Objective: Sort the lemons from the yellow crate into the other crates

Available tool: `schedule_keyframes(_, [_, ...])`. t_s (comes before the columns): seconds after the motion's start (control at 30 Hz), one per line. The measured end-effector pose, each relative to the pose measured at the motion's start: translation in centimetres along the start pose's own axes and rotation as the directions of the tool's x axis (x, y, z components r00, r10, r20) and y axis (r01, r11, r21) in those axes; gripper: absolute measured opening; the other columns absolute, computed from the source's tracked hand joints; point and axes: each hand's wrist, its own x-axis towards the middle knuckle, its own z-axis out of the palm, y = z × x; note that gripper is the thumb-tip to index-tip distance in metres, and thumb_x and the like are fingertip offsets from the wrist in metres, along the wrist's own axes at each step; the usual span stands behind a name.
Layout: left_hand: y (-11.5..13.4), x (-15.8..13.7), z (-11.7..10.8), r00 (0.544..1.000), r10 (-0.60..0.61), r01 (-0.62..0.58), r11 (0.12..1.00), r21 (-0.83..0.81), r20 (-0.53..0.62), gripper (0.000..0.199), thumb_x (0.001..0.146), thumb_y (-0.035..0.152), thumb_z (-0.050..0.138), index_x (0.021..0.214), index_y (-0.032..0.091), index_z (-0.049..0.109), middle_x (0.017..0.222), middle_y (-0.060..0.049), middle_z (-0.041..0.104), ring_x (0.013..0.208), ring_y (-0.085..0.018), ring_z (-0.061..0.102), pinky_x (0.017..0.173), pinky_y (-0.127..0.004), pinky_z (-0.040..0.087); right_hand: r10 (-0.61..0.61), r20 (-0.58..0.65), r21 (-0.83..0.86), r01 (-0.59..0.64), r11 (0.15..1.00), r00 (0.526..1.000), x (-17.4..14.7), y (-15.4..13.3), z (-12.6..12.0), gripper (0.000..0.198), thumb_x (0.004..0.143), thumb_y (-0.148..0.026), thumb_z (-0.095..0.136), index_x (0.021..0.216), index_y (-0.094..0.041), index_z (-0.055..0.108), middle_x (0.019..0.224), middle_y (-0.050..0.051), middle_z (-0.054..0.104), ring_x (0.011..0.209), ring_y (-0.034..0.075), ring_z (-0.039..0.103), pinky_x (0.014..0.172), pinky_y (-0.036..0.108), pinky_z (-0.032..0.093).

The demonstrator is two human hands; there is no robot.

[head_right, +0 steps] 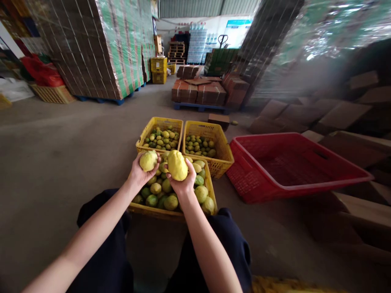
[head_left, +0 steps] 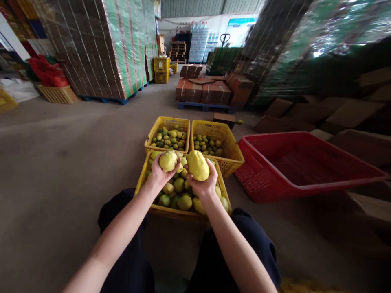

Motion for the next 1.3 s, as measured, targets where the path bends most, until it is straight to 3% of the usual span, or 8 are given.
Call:
schedule_keyframes(0.1, [-0.5, 0.3, 0.2, 0.999, 0.051, -0.051, 0.996, -0.080, -0.008, 0.025, 0.086, 0.024, 0.042, 0.091, 0.014, 0.064, 0.077, -0.006, 0.070, 0.074, -0.019, 0.070, 0.060, -0.026, 0.058, -0.033, -0.005, 0.091, 0.033, 0.995, 0.999, 0.0, 0.0, 0.7, 0.027, 0.081, -0.033, 0.056, 0.102, -0.021, 0.067, 0.088, 0.004, 0.076, 0.083, 0.022, 0.072, 0.067, 0.034, 0.060])
schedule_keyframes(0.23, [-1.5, 1.1, 0.2, 0.984, 0.162, -0.169, 0.982, -0.090, -0.075, 0.026, 0.086, 0.021, 0.040, 0.094, 0.019, 0.064, 0.083, -0.005, 0.071, 0.086, -0.016, 0.070, 0.078, -0.026, 0.057, -0.031, -0.020, 0.129, 0.034, 0.991, 0.999, 0.6, 0.6, 1.7, 0.033, 0.083, -0.027, 0.052, 0.112, -0.020, 0.065, 0.094, 0.004, 0.076, 0.094, 0.022, 0.071, 0.089, 0.040, 0.057])
schedule_keyframes(0.6, [-1.4, 2.0, -0.1, 0.969, 0.223, -0.203, 0.964, 0.170, -0.106, 0.034, 0.090, 0.024, 0.032, 0.103, 0.020, 0.063, 0.098, -0.009, 0.072, 0.112, -0.018, 0.064, 0.088, -0.032, 0.056, -0.036, -0.125, 0.143, 0.054, 0.988, 0.991, 1.5, 1.5, 2.3, 0.034, 0.085, -0.032, 0.047, 0.110, -0.019, 0.067, 0.092, 0.003, 0.076, 0.079, 0.019, 0.072, 0.086, 0.036, 0.057])
schedule_keyframes(0.87, [0.0, 1.2, -0.4, 0.988, 0.147, -0.152, 0.983, -0.104, -0.049, 0.032, 0.090, 0.026, 0.035, 0.096, 0.014, 0.064, 0.085, -0.008, 0.071, 0.089, -0.017, 0.070, 0.084, -0.029, 0.058, -0.039, -0.162, 0.121, 0.059, 0.991, 0.986, 0.8, -0.1, 0.7, 0.035, 0.077, -0.031, 0.053, 0.107, -0.018, 0.065, 0.086, 0.006, 0.074, 0.091, 0.025, 0.070, 0.085, 0.043, 0.058])
schedule_keyframes(1.0, [-0.6, 0.6, -1.9, 0.997, -0.035, 0.046, 0.983, 0.177, -0.063, 0.029, 0.088, 0.031, 0.042, 0.098, 0.014, 0.063, 0.086, -0.009, 0.071, 0.085, -0.020, 0.070, 0.074, -0.029, 0.060, -0.070, -0.264, 0.145, 0.112, 0.983, 0.962, -0.2, -2.2, -0.6, 0.035, 0.075, -0.028, 0.052, 0.108, -0.020, 0.062, 0.087, 0.006, 0.073, 0.089, 0.024, 0.070, 0.074, 0.038, 0.060])
schedule_keyframes(1.13, [-3.7, -1.1, -5.5, 0.909, -0.343, 0.417, 0.773, 0.479, -0.238, 0.022, 0.086, 0.030, 0.048, 0.092, 0.016, 0.064, 0.077, -0.011, 0.069, 0.074, -0.024, 0.071, 0.059, -0.032, 0.060, -0.105, -0.292, 0.190, 0.165, 0.968, 0.951, -1.8, -4.0, -1.3, 0.033, 0.077, -0.027, 0.048, 0.107, -0.022, 0.061, 0.086, 0.006, 0.071, 0.081, 0.023, 0.068, 0.060, 0.035, 0.059])
schedule_keyframes(1.2, [-5.4, -2.5, -8.3, 0.794, -0.501, 0.592, 0.508, 0.625, -0.344, 0.018, 0.082, 0.032, 0.053, 0.089, 0.019, 0.063, 0.076, -0.010, 0.068, 0.071, -0.025, 0.071, 0.060, -0.037, 0.060, -0.105, -0.318, 0.210, 0.178, 0.961, 0.942, -2.7, -4.7, -1.5, 0.032, 0.079, -0.027, 0.046, 0.106, -0.021, 0.062, 0.083, 0.005, 0.070, 0.078, 0.022, 0.068, 0.055, 0.033, 0.058])
schedule_keyframes(1.3, [-7.2, -4.5, -12.5, 0.665, -0.592, 0.664, 0.190, 0.723, -0.455, 0.018, 0.077, 0.034, 0.056, 0.091, 0.023, 0.062, 0.085, -0.009, 0.070, 0.074, -0.029, 0.072, 0.062, -0.053, 0.058, -0.104, -0.368, 0.200, 0.188, 0.962, 0.924, -3.8, -5.6, -1.7, 0.032, 0.079, -0.027, 0.045, 0.106, -0.021, 0.062, 0.081, 0.005, 0.069, 0.075, 0.022, 0.068, 0.054, 0.031, 0.057])
